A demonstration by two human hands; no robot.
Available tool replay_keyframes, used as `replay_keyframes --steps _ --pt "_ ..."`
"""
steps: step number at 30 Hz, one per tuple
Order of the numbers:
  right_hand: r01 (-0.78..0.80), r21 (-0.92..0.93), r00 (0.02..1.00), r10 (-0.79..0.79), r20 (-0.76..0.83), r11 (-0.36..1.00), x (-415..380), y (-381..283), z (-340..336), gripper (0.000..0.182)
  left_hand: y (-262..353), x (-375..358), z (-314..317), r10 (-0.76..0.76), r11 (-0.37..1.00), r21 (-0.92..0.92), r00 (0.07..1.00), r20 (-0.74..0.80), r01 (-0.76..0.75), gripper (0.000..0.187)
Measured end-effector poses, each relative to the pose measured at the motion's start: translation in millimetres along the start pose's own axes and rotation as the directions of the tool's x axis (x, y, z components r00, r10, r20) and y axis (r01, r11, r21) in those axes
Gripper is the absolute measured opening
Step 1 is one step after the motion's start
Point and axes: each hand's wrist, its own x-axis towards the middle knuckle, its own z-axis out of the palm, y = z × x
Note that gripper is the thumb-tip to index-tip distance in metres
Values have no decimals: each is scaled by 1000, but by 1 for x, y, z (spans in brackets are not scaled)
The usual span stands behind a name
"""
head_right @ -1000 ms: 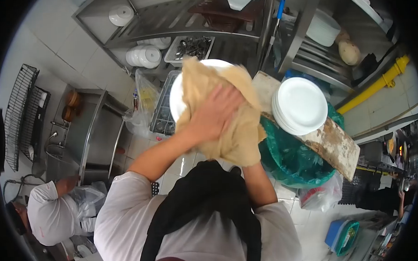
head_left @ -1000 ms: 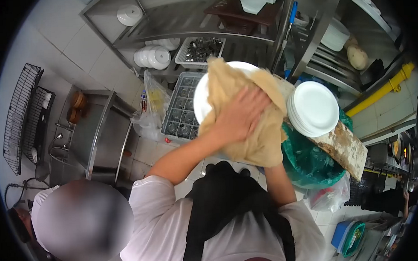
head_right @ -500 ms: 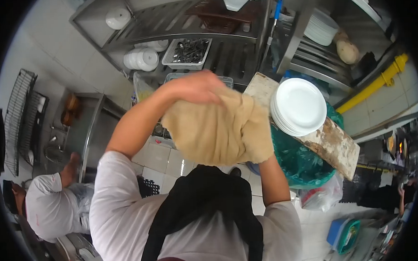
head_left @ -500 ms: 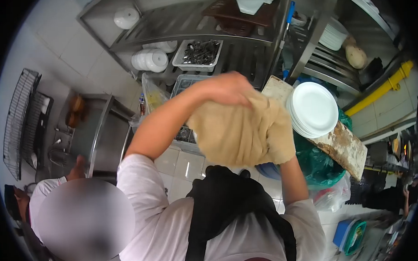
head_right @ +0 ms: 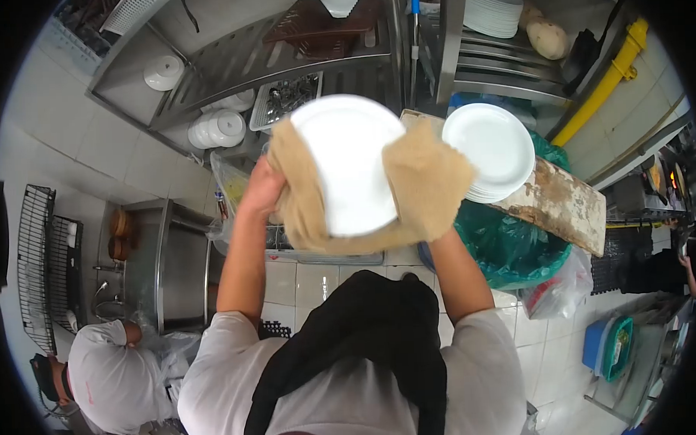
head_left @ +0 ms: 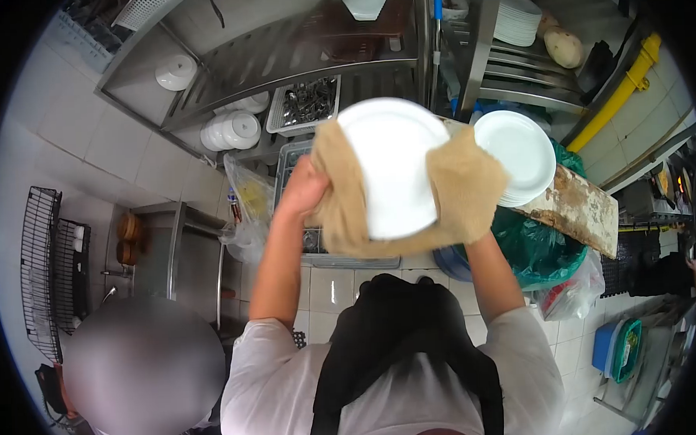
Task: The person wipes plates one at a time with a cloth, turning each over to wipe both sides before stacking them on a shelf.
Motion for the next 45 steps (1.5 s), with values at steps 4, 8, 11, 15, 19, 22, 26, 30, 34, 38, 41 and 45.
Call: replay_keyframes --steps 4,8,11,15,19,22,26,30,34,38,41,45 --pt "-388 462 795 543 -271 798 7 -46 49 31 -72 1 91 -15 911 -316 743 -669 -266 32" --pt "-224 -332 911 318 264 916 -5 -36 27 33 -30 -6 74 44 981 -153 906 -420 -118 35" --pt "60 -204 985 -25 170 977 39 -33 -30 31 -4 1 -35 -1 968 245 976 217 -53 34" --pt "-73 -194 992 92 91 978 54 -50 -23 24 -22 2 3 132 990 16 905 -405 -137 33" --pt "-323 -288 944 329 -28 901 -12 -66 60 24 -71 -28 92 -46 891 -385 797 -602 -240 44" --pt "-68 -232 985 101 136 970 8 -57 21 26 -38 -28 36 22 1000 -16 970 -240 -27 40" --pt "-463 3 866 452 215 886 39 -44 -1 22 2 -5 -9 146 981 -85 954 -261 -174 27" --pt "-562 -270 815 580 -15 782 9 -60 78 40 -43 -15 86 142 951 -47 568 -811 -305 36" --pt "-252 -362 940 316 129 897 32 -64 18 44 -34 -45 41 170 973 -97 936 -310 -209 31" --pt "-93 -300 996 87 -32 949 23 -22 31 68 -2 -55 2 354 831 -456 935 -8 -318 50" --pt "-214 -44 972 217 86 976 38 -61 35 49 19 -21 43 163 736 -608 949 -268 -298 50" --pt "-127 -156 977 150 149 980 29 -53 25 10 -34 -69 85 55 773 -584 944 -324 -246 50"
